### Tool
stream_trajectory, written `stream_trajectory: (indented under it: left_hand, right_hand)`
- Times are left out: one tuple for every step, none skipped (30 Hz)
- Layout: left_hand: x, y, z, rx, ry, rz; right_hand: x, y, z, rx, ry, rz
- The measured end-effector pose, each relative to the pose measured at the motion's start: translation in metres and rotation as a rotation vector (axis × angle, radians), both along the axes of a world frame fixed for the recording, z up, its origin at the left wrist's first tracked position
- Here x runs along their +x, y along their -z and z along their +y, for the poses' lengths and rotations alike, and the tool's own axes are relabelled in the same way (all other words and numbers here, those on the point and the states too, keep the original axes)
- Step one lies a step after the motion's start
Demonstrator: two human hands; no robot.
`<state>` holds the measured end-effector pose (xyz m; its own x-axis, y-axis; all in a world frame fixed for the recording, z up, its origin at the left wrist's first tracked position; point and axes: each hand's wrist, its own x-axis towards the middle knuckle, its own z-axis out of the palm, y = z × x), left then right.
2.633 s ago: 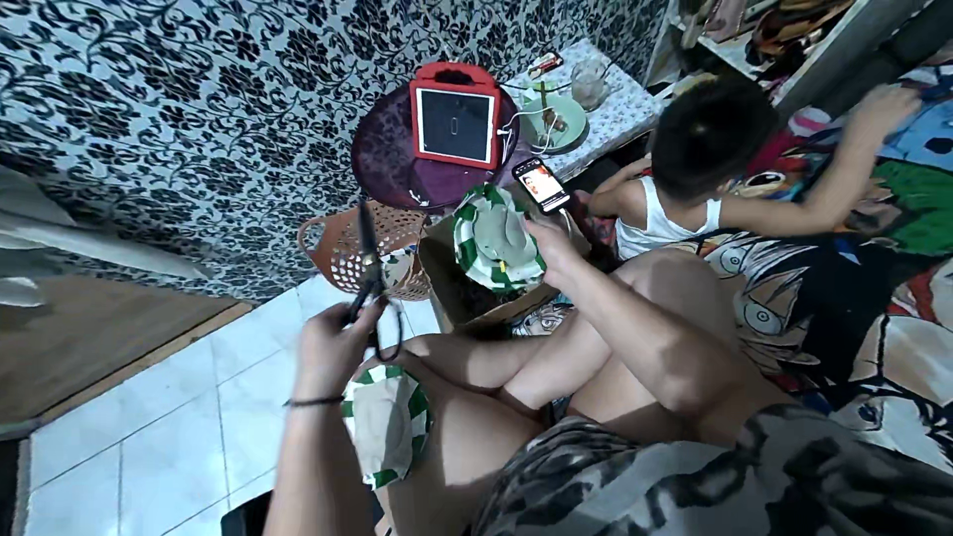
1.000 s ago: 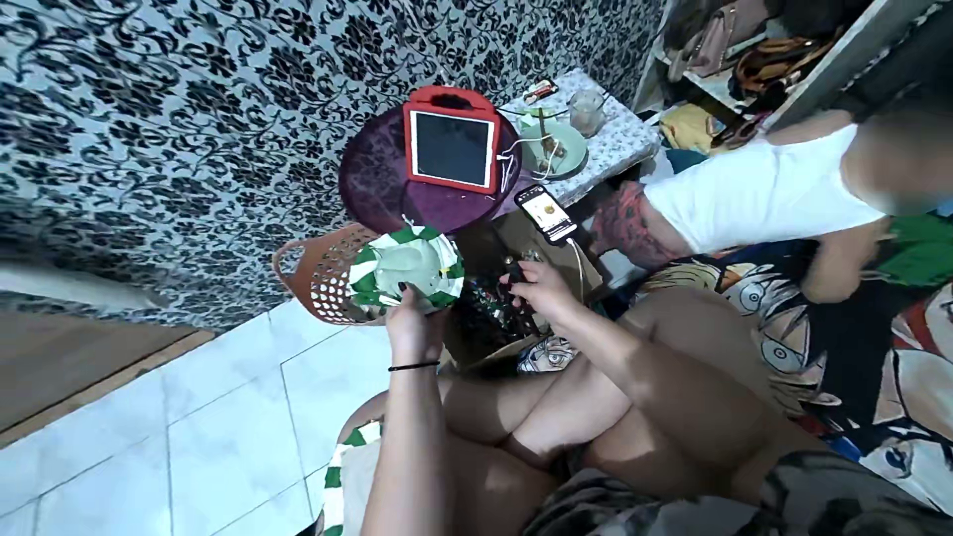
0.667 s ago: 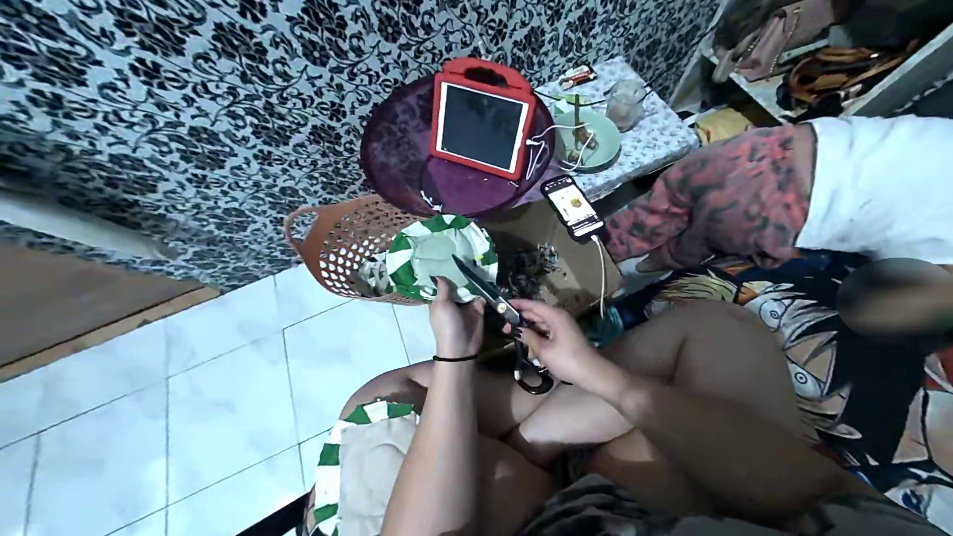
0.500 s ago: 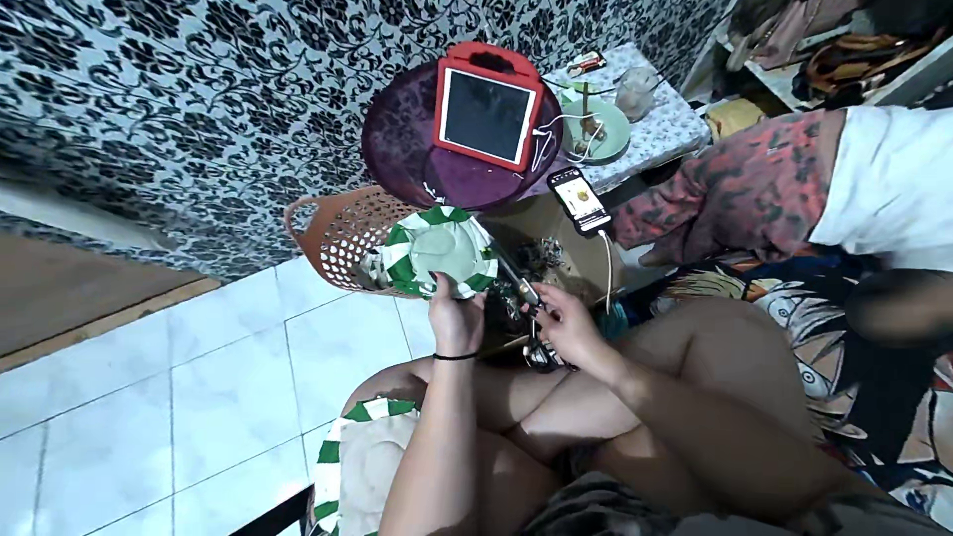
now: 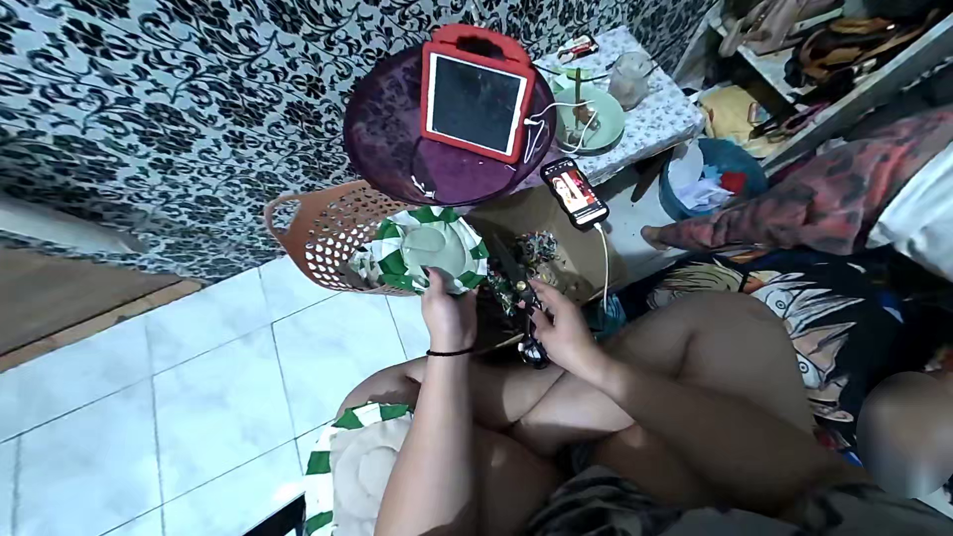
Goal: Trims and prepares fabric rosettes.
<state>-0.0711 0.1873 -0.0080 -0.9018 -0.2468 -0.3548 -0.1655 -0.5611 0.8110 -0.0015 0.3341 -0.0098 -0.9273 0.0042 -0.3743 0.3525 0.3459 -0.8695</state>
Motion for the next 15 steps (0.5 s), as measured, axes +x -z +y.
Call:
stream_trajectory:
  left_hand:
    - [-0.001,0.0,0.0,0.001,-0.001,-0.008]
    - [-0.001,0.0,0.0,0.002,0.006,-0.019]
    - [-0.001,0.0,0.001,0.002,0.011,-0.032]
    - [-0.001,0.0,0.002,0.002,0.023,-0.04]
    - [-0.001,0.001,0.002,0.003,0.045,-0.033]
    - [0.0,0.001,0.002,0.0,0.072,-0.019]
    - [0.001,0.001,0.002,-0.013,0.097,-0.012]
    - [0.002,0.001,0.002,-0.023,0.113,-0.007]
    - [0.003,0.002,0.002,-0.03,0.114,-0.007]
    - [0.004,0.002,0.002,-0.032,0.11,-0.008]
    - [0.005,0.001,0.003,-0.034,0.098,-0.011]
    - [0.005,0.0,0.003,-0.038,0.087,-0.013]
    - [0.006,0.0,0.004,-0.045,0.083,-0.011]
    - [0.006,0.0,0.005,-0.055,0.084,-0.006]
    - [0.007,0.001,0.005,-0.067,0.082,0.0]
  right_hand:
    - [0.003,-0.002,-0.003,-0.012,-0.016,0.043]
    - [0.005,-0.003,-0.006,-0.018,-0.045,0.084]
    - [0.006,-0.004,-0.009,-0.009,-0.084,0.117]
    - [0.007,-0.006,-0.011,0.015,-0.131,0.14]
    - [0.006,-0.006,-0.012,0.05,-0.176,0.158]
    - [0.005,-0.007,-0.012,0.086,-0.213,0.173]
    - [0.003,-0.007,-0.011,0.117,-0.238,0.187]
    - [0.001,-0.008,-0.01,0.139,-0.262,0.187]
    - [-0.002,-0.007,-0.008,0.152,-0.274,0.188]
    - [-0.004,-0.005,-0.007,0.164,-0.272,0.186]
    - [-0.006,-0.002,-0.005,0.176,-0.257,0.188]
    - [-0.008,0.001,-0.005,0.18,-0.232,0.176]
    - [-0.011,0.003,-0.004,0.172,-0.197,0.144]
    - [-0.013,0.003,-0.004,0.154,-0.155,0.097]
    - [-0.016,0.003,-0.003,0.128,-0.106,0.038]
